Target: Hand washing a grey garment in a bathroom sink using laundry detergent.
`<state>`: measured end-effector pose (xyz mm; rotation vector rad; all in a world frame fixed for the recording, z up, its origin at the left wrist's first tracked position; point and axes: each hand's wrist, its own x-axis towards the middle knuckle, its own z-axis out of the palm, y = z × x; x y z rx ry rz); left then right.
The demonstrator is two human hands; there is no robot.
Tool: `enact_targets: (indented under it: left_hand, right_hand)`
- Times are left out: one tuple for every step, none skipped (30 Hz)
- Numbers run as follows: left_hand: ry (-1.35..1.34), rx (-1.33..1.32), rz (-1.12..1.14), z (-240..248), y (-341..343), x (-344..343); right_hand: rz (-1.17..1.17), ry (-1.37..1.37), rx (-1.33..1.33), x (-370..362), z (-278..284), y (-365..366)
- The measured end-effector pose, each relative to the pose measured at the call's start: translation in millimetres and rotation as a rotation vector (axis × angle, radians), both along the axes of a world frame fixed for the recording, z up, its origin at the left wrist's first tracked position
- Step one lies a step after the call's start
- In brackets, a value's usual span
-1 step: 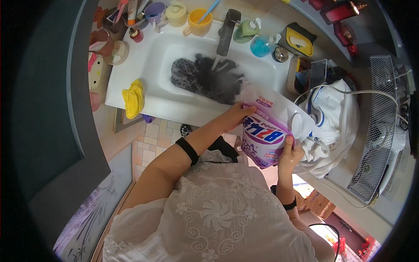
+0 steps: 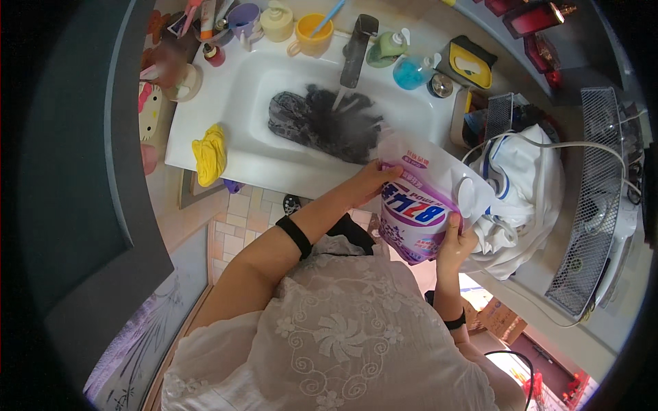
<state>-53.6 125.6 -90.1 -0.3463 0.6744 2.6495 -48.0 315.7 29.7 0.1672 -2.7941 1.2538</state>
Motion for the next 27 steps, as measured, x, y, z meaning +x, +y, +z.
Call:
enact_targets:
  left_hand:
    - [-0.003, -0.004, -0.002, 2, 0, 0]
    - [-0.005, -0.007, -0.004, 2, 0, 0]
    - [-0.009, -0.007, -0.006, 2, 1, 0]
    - [-0.012, -0.006, -0.007, 1, 1, 0]
    - [-0.015, -0.006, -0.008, 1, 1, 0]
    - [-0.003, -0.011, -0.002, 1, 1, -1]
    - [0.008, -0.017, 0.005, 2, 1, -1]
    - [0.019, -0.023, 0.013, 3, 1, -2]
    - [0.009, -0.046, 0.058, 8, 2, -3]
    - [-0.001, -0.068, 0.104, 14, 3, -3]
    - [-0.012, -0.091, 0.151, 20, 4, -2]
    - [0.008, -0.097, 0.183, 28, 2, -2]
    - [0.028, -0.102, 0.216, 37, 0, -1]
    - [0.049, -0.108, 0.248, 46, -2, -1]
    - [0.067, -0.113, 0.266, 52, -4, -2]
    - [0.085, -0.119, 0.284, 57, -6, -3]
    - [0.103, -0.124, 0.301, 62, -7, -4]
    - [0.123, -0.111, 0.319, 67, -9, -4]
    - [0.144, -0.098, 0.336, 72, -10, -5]
    - [0.165, -0.085, 0.353, 77, -11, -5]
    - [0.172, -0.121, 0.357, 81, -12, -5]
    - [0.178, -0.156, 0.361, 84, -12, -4]
    - [0.185, -0.191, 0.365, 87, -12, -3]
    - [0.201, -0.257, 0.366, 87, -9, -3]
    - [0.218, -0.324, 0.368, 87, -5, -4]
    - [0.234, -0.39, 0.369, 87, -3, -3]
    - [0.227, -0.466, 0.339, 93, -4, 0]
  right_hand:
    - [-0.002, -0.009, -0.003, 0, 1, 0]
    - [0.001, -0.009, -0.001, 0, 1, 0]
    - [0.001, 0.0, -0.001, 0, 1, -1]
    - [0.002, 0.009, -0.001, 0, 1, -1]
    - [0.0, 0.026, -0.005, 0, 1, -3]
    - [-0.01, 0.032, -0.052, 0, -1, -3]
    - [-0.02, 0.037, -0.1, 0, -2, -4]
    - [-0.036, 0.03, -0.193, 0, -8, -2]
    - [-0.059, 0.013, -0.261, 1, -12, -1]
    - [-0.081, -0.003, -0.33, 2, -17, -1]
    - [-0.106, -0.031, -0.374, 5, -19, 0]
    - [-0.123, -0.059, -0.418, 7, -23, 2]
    - [-0.14, -0.084, -0.464, 8, -27, 3]
    - [-0.148, -0.109, -0.508, 9, -33, 7]
    - [-0.164, -0.11, -0.569, 9, -36, 5]
    - [-0.181, -0.11, -0.63, 9, -38, 2]
    - [-0.206, -0.087, -0.71, 6, -41, -5]
    - [-0.214, -0.088, -0.771, 6, -42, -8]
    - [-0.223, -0.088, -0.833, 5, -43, -11]
    - [-0.219, -0.113, -0.874, 5, -43, -11]
    - [-0.216, -0.139, -0.908, 6, -45, -10]
    - [-0.213, -0.165, -0.941, 7, -46, -9]
    - [-0.211, -0.192, -0.966, 8, -50, -7]
    - [-0.209, -0.21, -0.983, 9, -53, -8]
    - [-0.207, -0.228, -1.0, 10, -55, -8]
    - [-0.203, -0.237, -1.009, 10, -57, -11]
    - [-0.199, -0.232, -1.01, 11, -58, -12]
